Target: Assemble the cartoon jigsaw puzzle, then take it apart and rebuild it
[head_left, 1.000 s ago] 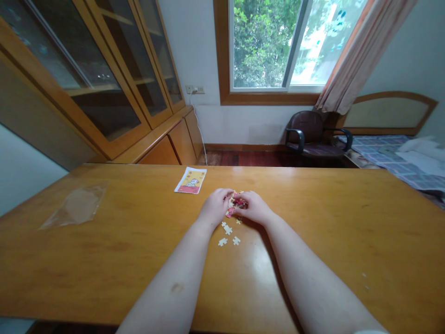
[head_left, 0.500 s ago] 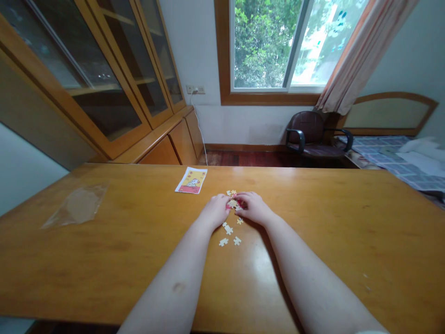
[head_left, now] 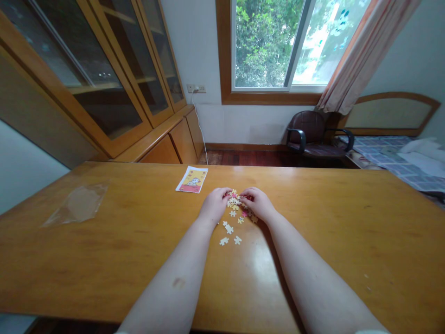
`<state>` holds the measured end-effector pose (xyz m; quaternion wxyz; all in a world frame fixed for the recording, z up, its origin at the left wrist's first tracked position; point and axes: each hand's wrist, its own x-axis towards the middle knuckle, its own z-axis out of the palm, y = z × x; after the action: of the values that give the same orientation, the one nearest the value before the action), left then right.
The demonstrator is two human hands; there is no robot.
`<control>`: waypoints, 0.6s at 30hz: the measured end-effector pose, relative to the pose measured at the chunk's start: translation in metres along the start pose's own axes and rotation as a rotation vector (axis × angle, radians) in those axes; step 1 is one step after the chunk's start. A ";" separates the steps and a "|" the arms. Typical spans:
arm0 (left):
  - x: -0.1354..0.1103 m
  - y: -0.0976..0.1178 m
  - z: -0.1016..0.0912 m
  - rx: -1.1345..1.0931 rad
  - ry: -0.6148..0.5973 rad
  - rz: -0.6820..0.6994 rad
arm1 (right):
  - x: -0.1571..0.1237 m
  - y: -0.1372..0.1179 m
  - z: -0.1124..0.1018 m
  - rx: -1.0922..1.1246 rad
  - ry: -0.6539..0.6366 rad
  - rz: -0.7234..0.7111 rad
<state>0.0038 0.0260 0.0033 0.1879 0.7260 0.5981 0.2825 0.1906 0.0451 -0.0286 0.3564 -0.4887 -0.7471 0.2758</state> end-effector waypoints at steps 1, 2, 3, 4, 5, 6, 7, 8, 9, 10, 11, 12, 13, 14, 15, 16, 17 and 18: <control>0.000 0.001 -0.001 -0.016 0.016 -0.001 | 0.000 0.000 0.000 0.013 0.010 0.007; -0.001 0.001 -0.001 -0.034 0.027 -0.005 | 0.000 0.000 0.000 0.027 0.015 0.020; -0.001 0.001 -0.001 -0.056 0.030 -0.017 | 0.000 0.000 0.000 0.042 0.015 0.039; -0.001 0.001 0.000 -0.085 0.026 -0.040 | -0.001 0.000 -0.001 0.062 0.013 0.058; -0.001 0.001 0.001 -0.122 0.017 -0.073 | -0.001 0.000 -0.001 0.082 0.010 0.076; -0.001 0.000 0.002 -0.161 0.007 -0.111 | -0.001 -0.001 -0.001 0.100 0.007 0.091; -0.001 0.000 0.003 -0.196 -0.001 -0.147 | -0.001 -0.001 -0.002 0.113 0.009 0.101; -0.001 -0.001 0.004 -0.221 -0.007 -0.173 | -0.001 -0.001 -0.002 0.121 0.015 0.108; -0.001 -0.001 0.005 -0.231 -0.008 -0.185 | -0.001 -0.001 -0.002 0.126 0.024 0.112; 0.000 -0.002 0.005 -0.227 -0.006 -0.186 | -0.001 -0.001 -0.002 0.133 0.036 0.118; 0.000 -0.002 0.004 -0.212 -0.006 -0.181 | -0.001 -0.001 -0.002 0.142 0.047 0.123; 0.000 -0.002 0.004 -0.192 -0.010 -0.171 | -0.001 -0.001 -0.002 0.154 0.057 0.129; 0.000 -0.002 0.003 -0.170 -0.016 -0.159 | 0.000 -0.001 -0.002 0.169 0.066 0.136; 0.000 -0.002 0.003 -0.149 -0.020 -0.141 | 0.000 0.000 -0.001 0.185 0.074 0.142; 0.000 -0.002 0.003 -0.127 -0.020 -0.118 | 0.000 0.001 -0.001 0.202 0.086 0.149; 0.000 -0.002 0.002 -0.106 -0.017 -0.092 | 0.001 0.002 0.000 0.220 0.097 0.156; 0.000 -0.002 0.002 -0.088 -0.009 -0.067 | 0.001 0.003 0.000 0.239 0.108 0.163; 0.001 -0.002 0.003 -0.077 0.001 -0.046 | 0.001 0.004 0.001 0.258 0.119 0.168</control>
<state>0.0037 0.0274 -0.0001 0.2216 0.7042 0.6035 0.3013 0.1916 0.0480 -0.0320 0.4355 -0.5152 -0.6395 0.3688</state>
